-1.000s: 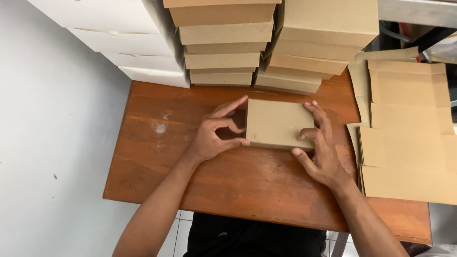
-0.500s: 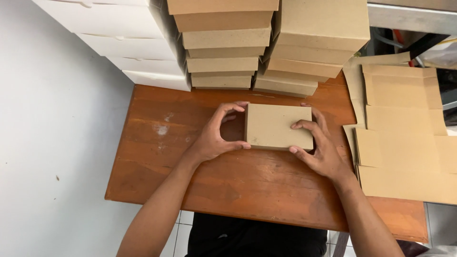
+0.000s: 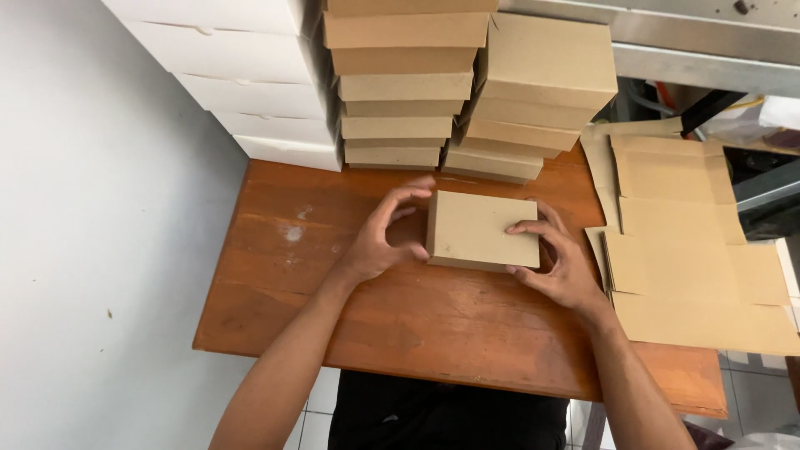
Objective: The person folds flat cardboard pieces into small rectangular boxes on a wooden table. They fold the side flaps, tuck the tabs, and stack the finished boxes. The process is repeated for multiple units.
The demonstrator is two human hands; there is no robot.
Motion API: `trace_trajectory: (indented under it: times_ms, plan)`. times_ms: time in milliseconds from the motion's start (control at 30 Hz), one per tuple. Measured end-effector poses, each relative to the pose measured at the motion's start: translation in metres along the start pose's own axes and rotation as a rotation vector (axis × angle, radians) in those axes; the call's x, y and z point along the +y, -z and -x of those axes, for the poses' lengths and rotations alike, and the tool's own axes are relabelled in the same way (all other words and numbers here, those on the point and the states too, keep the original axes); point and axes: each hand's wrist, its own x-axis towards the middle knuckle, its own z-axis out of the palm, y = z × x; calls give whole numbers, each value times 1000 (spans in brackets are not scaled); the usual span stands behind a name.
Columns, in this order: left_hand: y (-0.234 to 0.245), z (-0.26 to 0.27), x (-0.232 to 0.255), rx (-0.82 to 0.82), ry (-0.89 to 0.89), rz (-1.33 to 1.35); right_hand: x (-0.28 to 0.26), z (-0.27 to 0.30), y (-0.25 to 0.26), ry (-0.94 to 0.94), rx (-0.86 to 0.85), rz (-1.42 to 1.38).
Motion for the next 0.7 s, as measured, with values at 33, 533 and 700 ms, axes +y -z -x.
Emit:
trace_trajectory:
  times_ms: [33,533,700]
  plan:
    - [-1,0,4,27,-33,32,2,0,1,-8,4,-69]
    - [10,0,-26,171,-16,103,-94,-73,100,322,351,262]
    - [8,-1,-26,161,11,110,-103,-121,103,333,249,288]
